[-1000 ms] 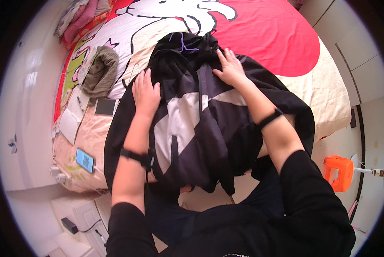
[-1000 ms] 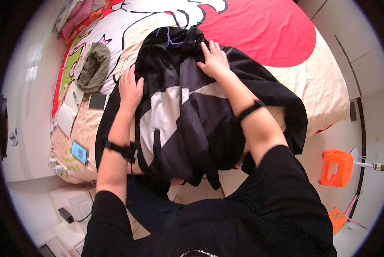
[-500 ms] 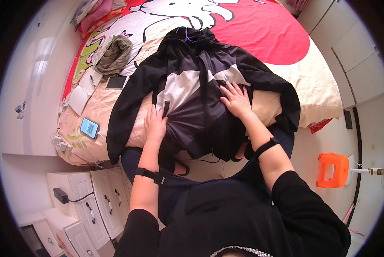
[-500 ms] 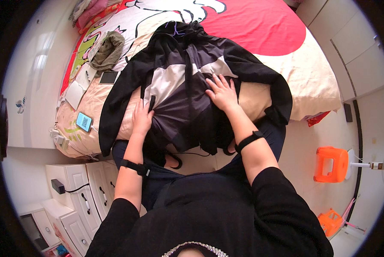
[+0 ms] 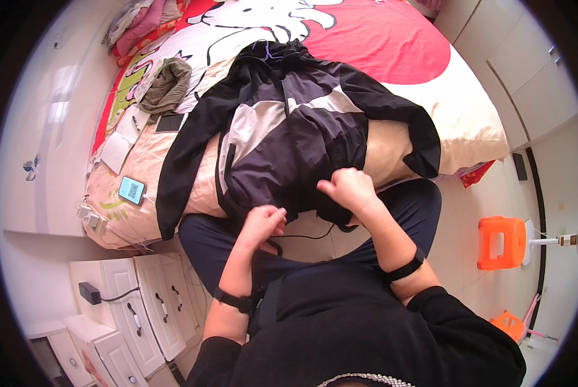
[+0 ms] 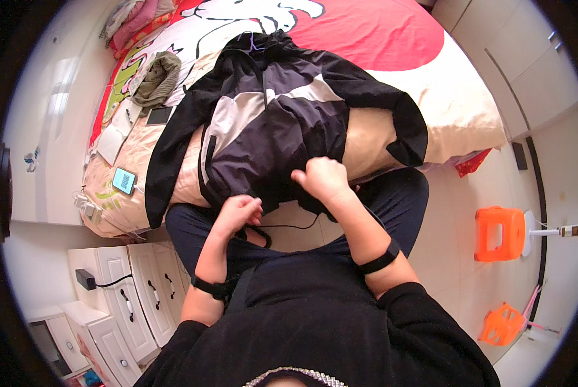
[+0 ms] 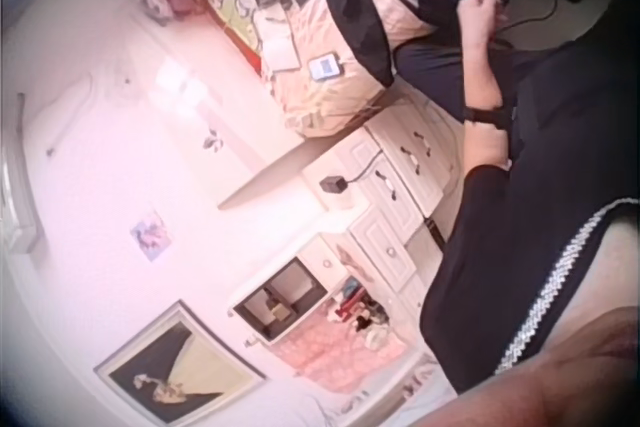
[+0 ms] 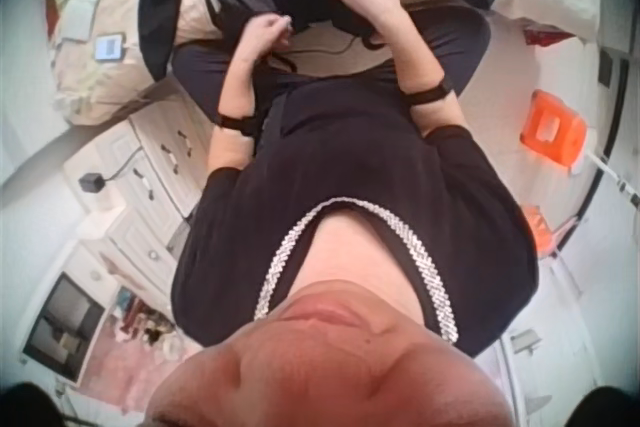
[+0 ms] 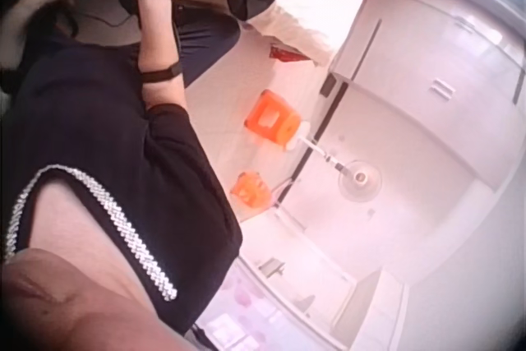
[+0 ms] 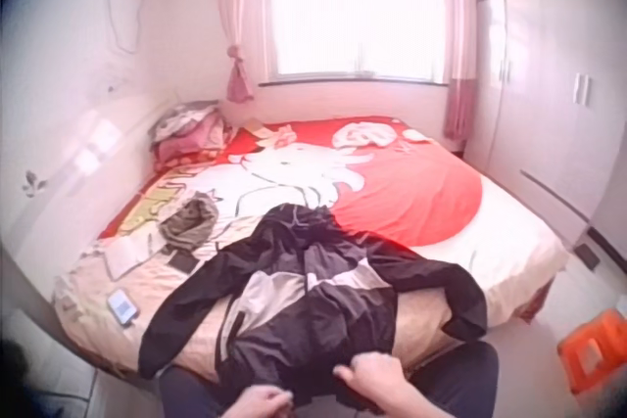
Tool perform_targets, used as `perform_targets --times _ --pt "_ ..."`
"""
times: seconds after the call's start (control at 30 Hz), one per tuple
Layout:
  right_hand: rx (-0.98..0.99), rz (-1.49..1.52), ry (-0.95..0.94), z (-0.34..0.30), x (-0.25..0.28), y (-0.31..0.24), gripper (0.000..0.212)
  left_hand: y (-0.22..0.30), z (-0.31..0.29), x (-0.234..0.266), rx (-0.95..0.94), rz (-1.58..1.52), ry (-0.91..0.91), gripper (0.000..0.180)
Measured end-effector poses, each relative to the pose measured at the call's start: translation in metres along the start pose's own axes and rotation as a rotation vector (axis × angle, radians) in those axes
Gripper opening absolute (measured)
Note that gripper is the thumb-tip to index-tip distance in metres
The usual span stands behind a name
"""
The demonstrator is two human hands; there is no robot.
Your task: Hanging a jacket in the closet and preparing a hanger for a white t-shirt.
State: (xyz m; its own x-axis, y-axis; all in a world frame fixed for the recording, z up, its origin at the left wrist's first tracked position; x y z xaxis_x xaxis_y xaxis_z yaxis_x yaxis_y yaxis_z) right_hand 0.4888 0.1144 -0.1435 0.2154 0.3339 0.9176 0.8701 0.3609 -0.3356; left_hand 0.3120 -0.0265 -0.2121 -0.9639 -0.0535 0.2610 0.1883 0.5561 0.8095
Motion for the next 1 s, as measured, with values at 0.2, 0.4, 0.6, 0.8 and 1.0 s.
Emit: perform_targets --times 0.2,0.4,0.6,0.8,1.0 --pt "-0.122 -0.306 -0.61 -0.023 -0.072 0.031 0.075 -0.082 0.009 -0.039 0.449 0.114 -0.221 0.062" --pt "0.082 -0.148 -0.519 -0.013 -0.092 0.025 0.055 -0.101 0.023 -0.056 0.578 -0.008 -0.186 0.094" --pt "0.256 0.325 -0.57 -0.033 -0.027 -0.02 0.046 -0.094 0.032 -0.026 0.488 -0.474 0.071 0.055" --pt "-0.096 1.181 -0.691 -0.054 -0.044 -0.003 0.035 -0.003 -0.021 -0.026 0.228 -0.793 -0.083 0.027" --pt "-0.119 1.554 -0.56 -0.077 0.021 -0.019 0.027 0.071 -0.069 -0.018 0.043 -0.849 -0.095 0.027"
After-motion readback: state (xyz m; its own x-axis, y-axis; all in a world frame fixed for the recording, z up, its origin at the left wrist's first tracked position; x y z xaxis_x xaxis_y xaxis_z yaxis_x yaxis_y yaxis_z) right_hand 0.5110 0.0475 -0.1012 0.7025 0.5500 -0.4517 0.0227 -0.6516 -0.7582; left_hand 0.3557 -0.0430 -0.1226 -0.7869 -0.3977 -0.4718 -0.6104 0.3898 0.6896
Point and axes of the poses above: each hand's wrist, its own z-axis towards the middle knuckle, its own x-axis out of the back of the hand, y = z × x, the point moved 9 cm from there along z, towards the middle knuckle, and after that the axes turned 3 degrees about y, right-handed, at the moved point
